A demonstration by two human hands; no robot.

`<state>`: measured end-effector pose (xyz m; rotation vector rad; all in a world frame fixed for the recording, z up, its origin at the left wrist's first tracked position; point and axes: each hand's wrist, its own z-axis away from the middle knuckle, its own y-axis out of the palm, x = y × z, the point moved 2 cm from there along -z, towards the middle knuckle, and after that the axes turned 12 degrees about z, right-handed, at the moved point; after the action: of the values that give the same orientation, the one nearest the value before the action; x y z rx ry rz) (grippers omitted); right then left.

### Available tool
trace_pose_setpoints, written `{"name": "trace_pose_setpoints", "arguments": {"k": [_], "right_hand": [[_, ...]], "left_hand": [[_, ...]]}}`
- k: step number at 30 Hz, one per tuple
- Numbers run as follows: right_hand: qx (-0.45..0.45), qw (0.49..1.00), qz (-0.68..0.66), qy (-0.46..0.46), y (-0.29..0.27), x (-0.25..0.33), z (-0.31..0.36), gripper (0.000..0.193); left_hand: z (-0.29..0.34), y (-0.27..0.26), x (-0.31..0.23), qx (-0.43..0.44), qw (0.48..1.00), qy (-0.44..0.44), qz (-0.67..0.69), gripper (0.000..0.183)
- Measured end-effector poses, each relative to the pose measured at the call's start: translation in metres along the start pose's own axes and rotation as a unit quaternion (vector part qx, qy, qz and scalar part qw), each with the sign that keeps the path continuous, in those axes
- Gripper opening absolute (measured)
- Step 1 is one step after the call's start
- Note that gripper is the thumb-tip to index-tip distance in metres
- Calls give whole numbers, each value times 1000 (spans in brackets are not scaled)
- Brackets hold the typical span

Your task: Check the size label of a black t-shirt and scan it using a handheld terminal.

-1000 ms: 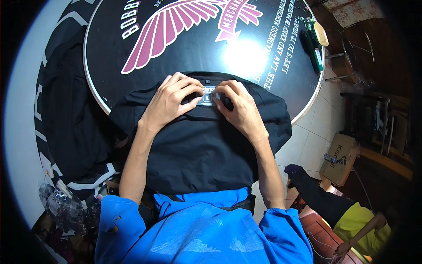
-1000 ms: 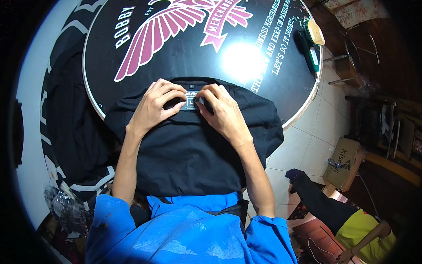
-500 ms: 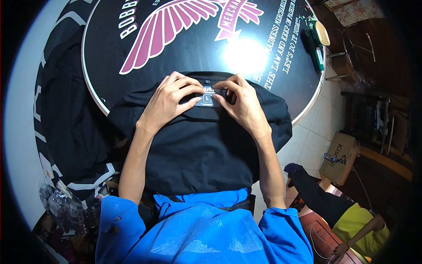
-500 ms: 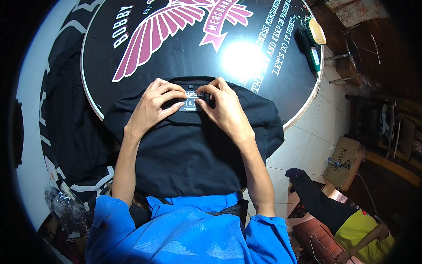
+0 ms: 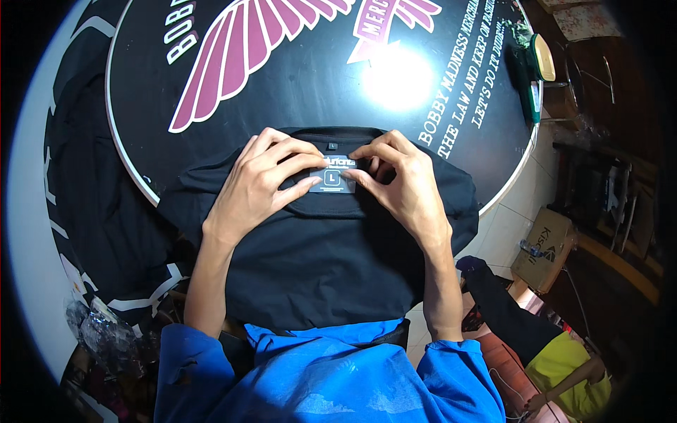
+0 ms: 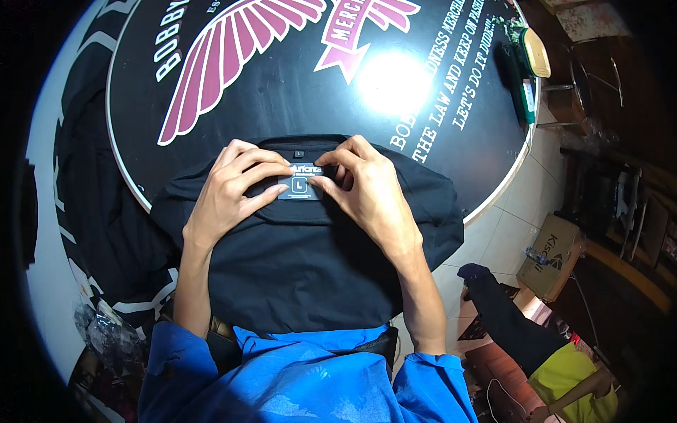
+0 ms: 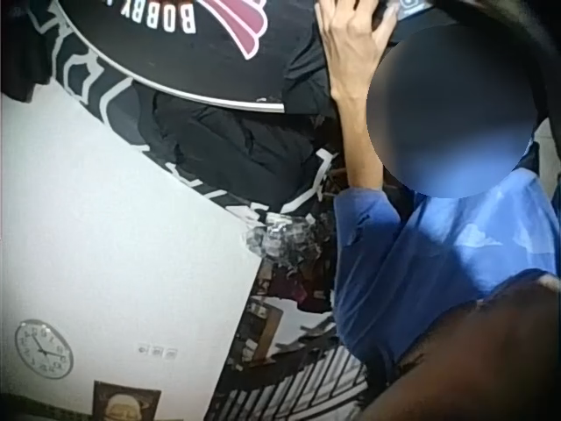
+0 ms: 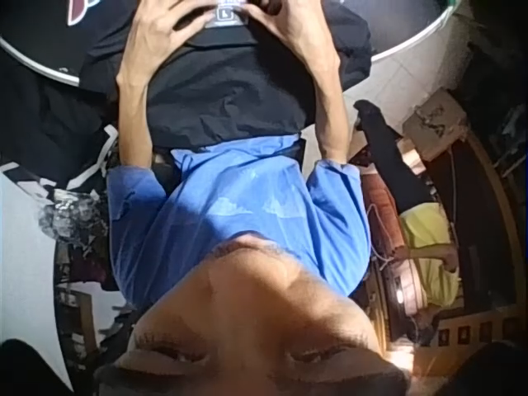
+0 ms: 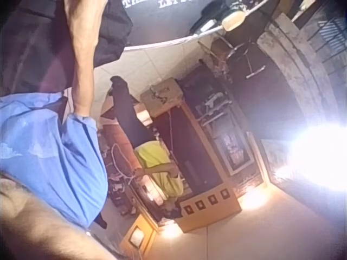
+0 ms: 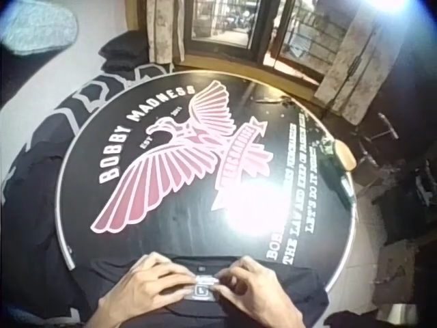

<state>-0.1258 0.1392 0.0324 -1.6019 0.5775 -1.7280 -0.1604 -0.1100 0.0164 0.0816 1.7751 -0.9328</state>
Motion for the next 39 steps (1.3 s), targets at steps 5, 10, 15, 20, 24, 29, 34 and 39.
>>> {"name": "trace_pose_setpoints", "arguments": {"k": [5,10,15,20,24,29,34,39], "right_hand": [[27,999,-3,25,-5,3,-4,26],[37,999,-3,33,-4,3,-7,26],[49,998,-14,48,-6,3,-9,27],[77,996,-20,50,-8,2,-13,27],[70,997,-13,22,-8,4,-8,29],[-4,999,37,-37,-2,6,16,27],[-35,988,122,-88,2,14,38,23],[-81,982,126,-117,12,5,44,23]], "left_hand": [[-1,0,0,7,1000,-4,-9,34],[-6,-1,-9,31,999,-10,-39,39],[-4,1,-6,45,998,-7,-48,44],[-1,0,-5,66,996,-13,-66,53],[-2,1,-9,70,994,-9,-80,55],[-2,4,-13,64,994,-3,-87,48],[1,6,-14,52,995,10,-90,41],[3,13,-15,16,993,40,-105,35]]}}
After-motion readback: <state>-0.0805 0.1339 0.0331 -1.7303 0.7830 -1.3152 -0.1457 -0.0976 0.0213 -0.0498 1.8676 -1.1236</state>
